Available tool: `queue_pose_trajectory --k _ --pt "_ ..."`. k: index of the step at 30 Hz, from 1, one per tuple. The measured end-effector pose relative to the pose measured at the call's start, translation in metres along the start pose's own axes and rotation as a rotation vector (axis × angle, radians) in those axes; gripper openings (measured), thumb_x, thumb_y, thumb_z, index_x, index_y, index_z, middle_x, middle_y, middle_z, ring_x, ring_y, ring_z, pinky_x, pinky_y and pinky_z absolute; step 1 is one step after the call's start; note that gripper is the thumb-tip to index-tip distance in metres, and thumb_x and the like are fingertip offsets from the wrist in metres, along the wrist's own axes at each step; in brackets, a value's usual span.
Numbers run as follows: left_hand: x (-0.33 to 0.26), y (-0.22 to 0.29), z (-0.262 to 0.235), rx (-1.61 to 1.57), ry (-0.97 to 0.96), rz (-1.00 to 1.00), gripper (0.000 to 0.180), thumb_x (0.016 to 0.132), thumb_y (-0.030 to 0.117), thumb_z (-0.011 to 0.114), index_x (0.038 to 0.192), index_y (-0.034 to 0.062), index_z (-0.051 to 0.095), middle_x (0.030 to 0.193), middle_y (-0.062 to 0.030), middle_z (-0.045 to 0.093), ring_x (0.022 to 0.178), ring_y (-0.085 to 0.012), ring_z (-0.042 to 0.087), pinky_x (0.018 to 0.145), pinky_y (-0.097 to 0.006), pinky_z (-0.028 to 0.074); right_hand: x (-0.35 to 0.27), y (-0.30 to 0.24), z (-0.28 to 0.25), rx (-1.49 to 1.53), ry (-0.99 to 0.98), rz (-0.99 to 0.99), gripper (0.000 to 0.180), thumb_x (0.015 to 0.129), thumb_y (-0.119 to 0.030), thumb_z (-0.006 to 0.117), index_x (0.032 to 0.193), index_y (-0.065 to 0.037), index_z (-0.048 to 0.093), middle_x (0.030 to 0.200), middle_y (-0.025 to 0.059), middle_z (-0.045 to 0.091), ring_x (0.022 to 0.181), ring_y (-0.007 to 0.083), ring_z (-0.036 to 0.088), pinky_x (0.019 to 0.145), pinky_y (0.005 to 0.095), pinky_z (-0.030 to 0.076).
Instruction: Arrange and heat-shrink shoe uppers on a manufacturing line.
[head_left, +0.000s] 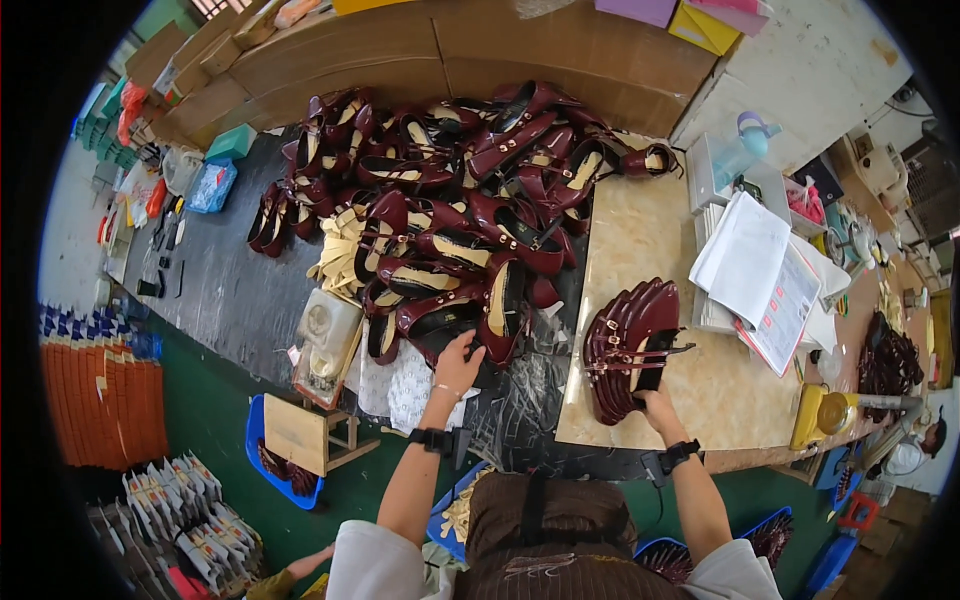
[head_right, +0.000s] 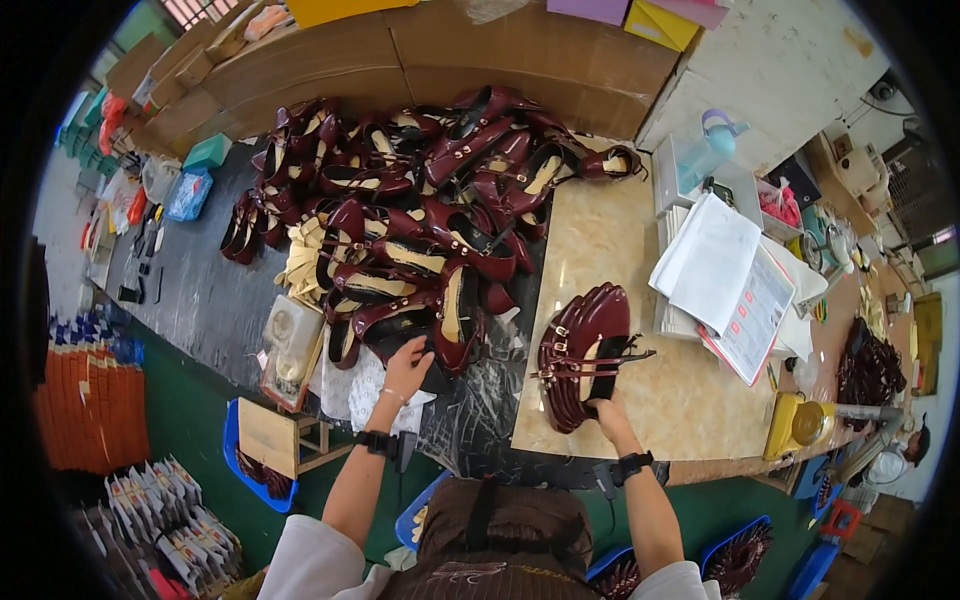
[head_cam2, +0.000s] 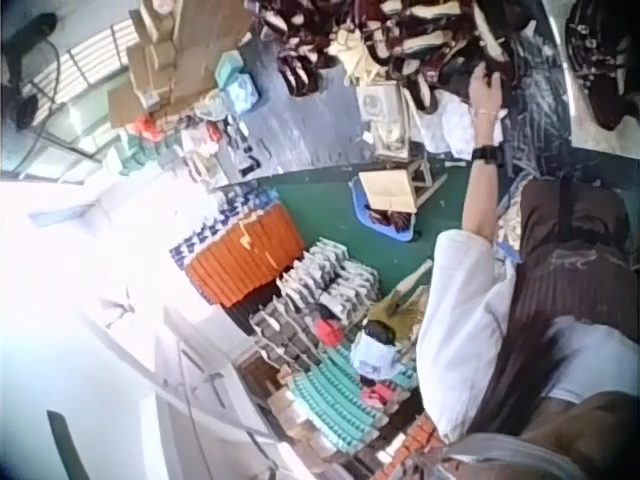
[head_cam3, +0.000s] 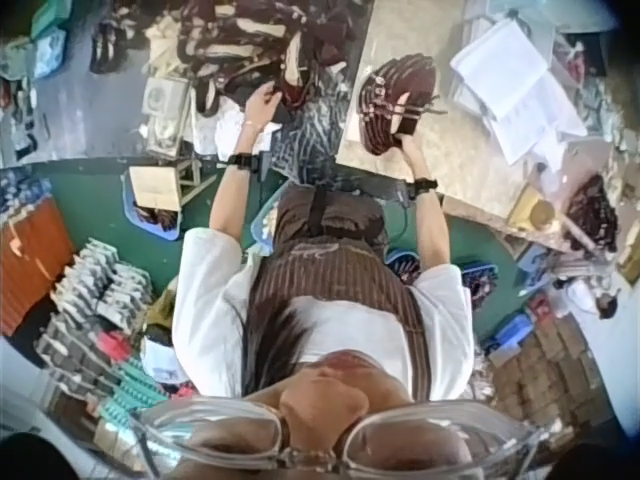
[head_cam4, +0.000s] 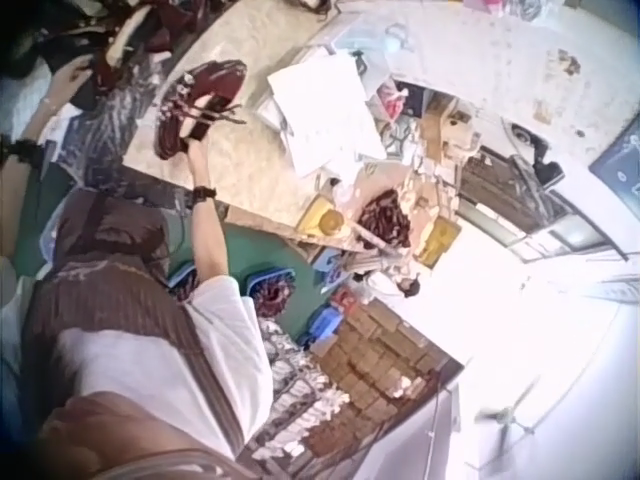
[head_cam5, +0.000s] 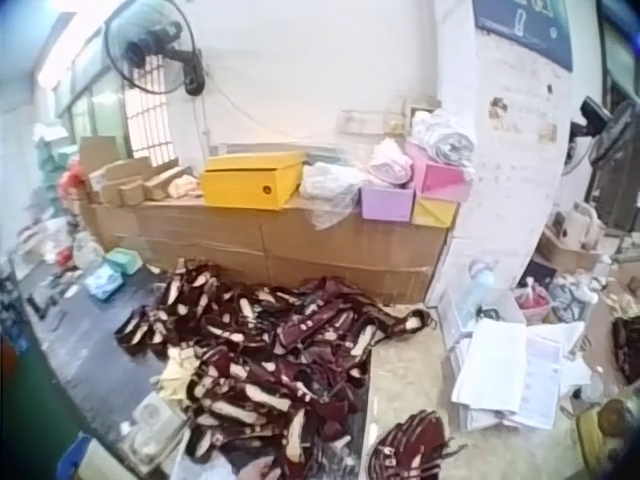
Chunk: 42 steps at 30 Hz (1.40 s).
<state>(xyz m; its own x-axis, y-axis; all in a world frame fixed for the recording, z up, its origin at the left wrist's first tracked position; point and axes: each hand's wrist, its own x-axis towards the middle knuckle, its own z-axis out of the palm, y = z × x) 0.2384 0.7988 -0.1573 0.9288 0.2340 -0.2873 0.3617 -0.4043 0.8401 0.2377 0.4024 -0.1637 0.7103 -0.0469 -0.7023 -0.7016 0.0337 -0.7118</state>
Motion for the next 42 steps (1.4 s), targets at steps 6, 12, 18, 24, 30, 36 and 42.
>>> queue_pose_trajectory --k 6,12,18,24,30,36,42 --pt "0.055 -0.002 0.023 0.354 0.08 -0.089 0.054 0.079 0.022 0.066 0.127 0.004 0.047 0.116 -0.0219 0.057 0.102 -0.0392 0.057 0.087 -0.043 0.047 -0.031 -0.001 -0.047 0.2 0.047 0.01 0.039 0.076 0.009 0.051 0.114 0.003 0.044 0.101 0.0125 0.055 0.083 0.0232 0.058 0.068 0.0339 0.05" --pt "0.078 0.018 0.033 0.562 0.112 -0.171 0.037 0.078 0.011 0.06 0.112 0.0054 0.047 0.102 -0.0193 0.06 0.09 -0.0392 0.061 0.075 -0.046 0.051 -0.012 0.026 -0.102 0.019 0.246 -0.126 0.023 0.078 0.002 0.053 0.1 0.002 0.048 0.087 0.0067 0.055 0.084 0.022 0.058 0.071 0.0335 0.048" --pt "0.033 0.056 0.016 0.795 0.016 -0.101 0.027 0.078 0.009 0.058 0.105 0.0119 0.053 0.095 -0.0121 0.063 0.087 -0.0373 0.062 0.071 -0.046 0.051 -0.03 0.008 -0.101 0.022 0.221 0.022 0.031 0.083 -0.008 0.055 0.112 0.003 0.051 0.1 0.0109 0.06 0.088 0.0222 0.06 0.073 0.0358 0.051" --pt "-0.017 0.059 0.013 1.106 -0.339 0.17 0.013 0.08 0.02 0.054 0.085 0.0176 0.065 0.086 -0.0048 0.066 0.087 -0.0252 0.062 0.074 -0.042 0.044 -0.073 -0.042 -0.1 -0.596 -0.175 0.555 0.057 0.087 -0.049 0.056 0.106 0.005 0.062 0.093 0.0162 0.067 0.076 0.0211 0.067 0.061 0.0323 0.054" --pt "-0.033 0.103 0.074 1.031 -0.546 0.487 0.015 0.079 0.019 0.053 0.079 0.0174 0.068 0.085 -0.0024 0.065 0.089 -0.0218 0.059 0.08 -0.038 0.038 -0.086 -0.066 0.018 -0.953 -0.376 -0.375 0.053 0.082 -0.047 0.059 0.113 -0.004 0.06 0.088 0.0208 0.065 0.078 0.0358 0.063 0.072 0.0387 0.05" --pt "0.005 0.133 0.093 0.682 -0.292 0.745 0.019 0.074 0.015 0.058 0.092 0.0119 0.064 0.094 -0.0069 0.059 0.094 -0.025 0.054 0.085 -0.041 0.04 -0.048 -0.046 0.051 -1.031 -0.198 -0.471 0.031 0.079 -0.003 0.054 0.11 0.0 0.058 0.091 0.0273 0.061 0.082 0.0425 0.06 0.071 0.0461 0.048" --pt "0.16 0.101 -0.024 1.261 0.205 0.42 0.04 0.074 0.01 0.06 0.114 0.009 0.057 0.113 -0.0143 0.053 0.12 -0.0307 0.044 0.098 -0.045 0.036 -0.033 -0.009 0.027 -0.638 -0.056 -0.247 0.027 0.081 0.003 0.055 0.107 0.006 0.055 0.083 0.0232 0.063 0.072 0.0343 0.066 0.059 0.0385 0.054"
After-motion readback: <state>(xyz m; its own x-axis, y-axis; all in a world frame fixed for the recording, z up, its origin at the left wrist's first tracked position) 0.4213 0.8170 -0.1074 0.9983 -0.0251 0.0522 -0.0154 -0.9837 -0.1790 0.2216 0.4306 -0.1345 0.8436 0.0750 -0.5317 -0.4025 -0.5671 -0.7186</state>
